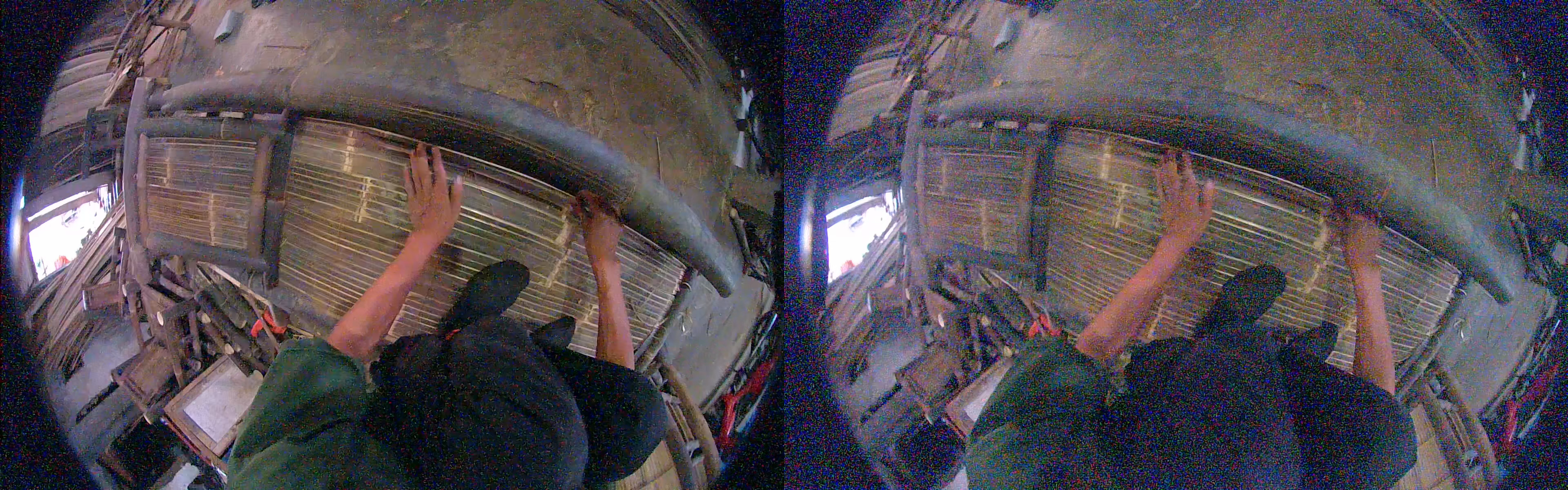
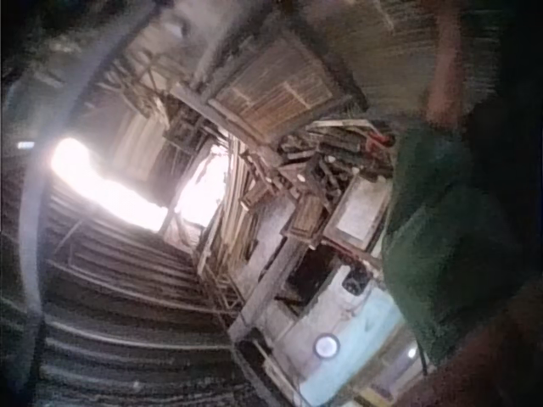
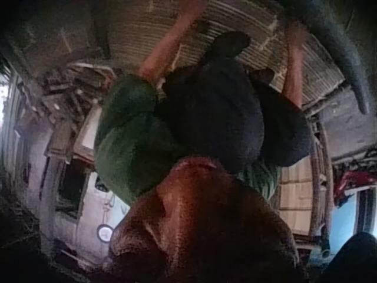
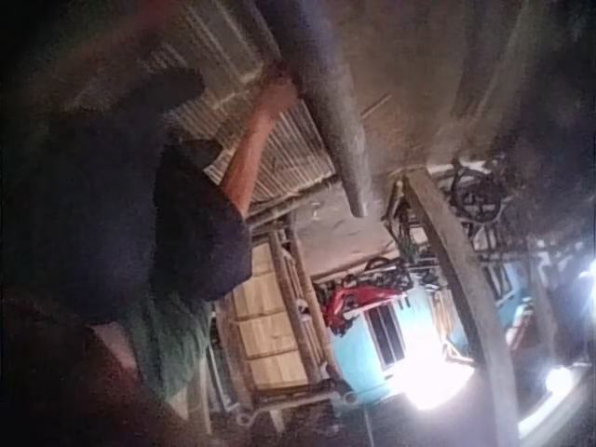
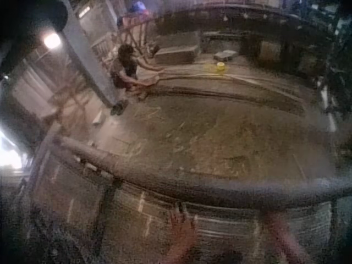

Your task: The person weaves a mat by hand, using a knife to cut and insert thin strips of bamboo or reed into a frame. They repeatedly adjust the strips and press them into place.

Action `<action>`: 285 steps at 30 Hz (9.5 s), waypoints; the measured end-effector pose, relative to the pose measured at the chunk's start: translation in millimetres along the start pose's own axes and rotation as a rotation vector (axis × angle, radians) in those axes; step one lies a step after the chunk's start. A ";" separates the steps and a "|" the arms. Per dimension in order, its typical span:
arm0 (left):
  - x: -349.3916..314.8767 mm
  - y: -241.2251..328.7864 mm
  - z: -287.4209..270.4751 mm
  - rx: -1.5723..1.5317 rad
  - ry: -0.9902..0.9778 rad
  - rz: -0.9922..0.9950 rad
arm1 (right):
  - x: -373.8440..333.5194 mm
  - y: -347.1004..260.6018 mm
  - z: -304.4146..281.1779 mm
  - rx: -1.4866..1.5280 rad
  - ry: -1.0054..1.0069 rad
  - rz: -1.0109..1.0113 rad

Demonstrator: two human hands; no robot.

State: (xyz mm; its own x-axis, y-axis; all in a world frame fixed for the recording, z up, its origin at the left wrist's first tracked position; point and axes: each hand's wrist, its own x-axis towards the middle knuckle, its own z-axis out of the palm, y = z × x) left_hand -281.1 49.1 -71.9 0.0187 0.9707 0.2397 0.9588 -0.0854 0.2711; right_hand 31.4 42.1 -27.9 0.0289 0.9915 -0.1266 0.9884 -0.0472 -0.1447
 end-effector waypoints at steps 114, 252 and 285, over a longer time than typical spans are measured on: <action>80.7 -270.2 -194.8 0.089 -0.230 0.603 | -81.9 -23.7 -140.4 0.382 0.424 -0.429; -61.2 313.3 -110.7 -1.221 -1.939 -0.420 | -361.4 104.1 -13.3 0.305 0.403 0.888; -70.4 290.1 -89.8 -0.953 -1.793 0.118 | -361.0 94.4 -43.5 0.167 0.139 0.804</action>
State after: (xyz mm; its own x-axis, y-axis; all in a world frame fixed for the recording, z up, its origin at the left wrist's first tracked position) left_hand -29.8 -64.2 73.6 0.8328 -0.0124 -0.5534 0.5198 0.3611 0.7742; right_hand 120.8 -315.1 46.8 0.7455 0.6531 -0.1330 0.6236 -0.7539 -0.2068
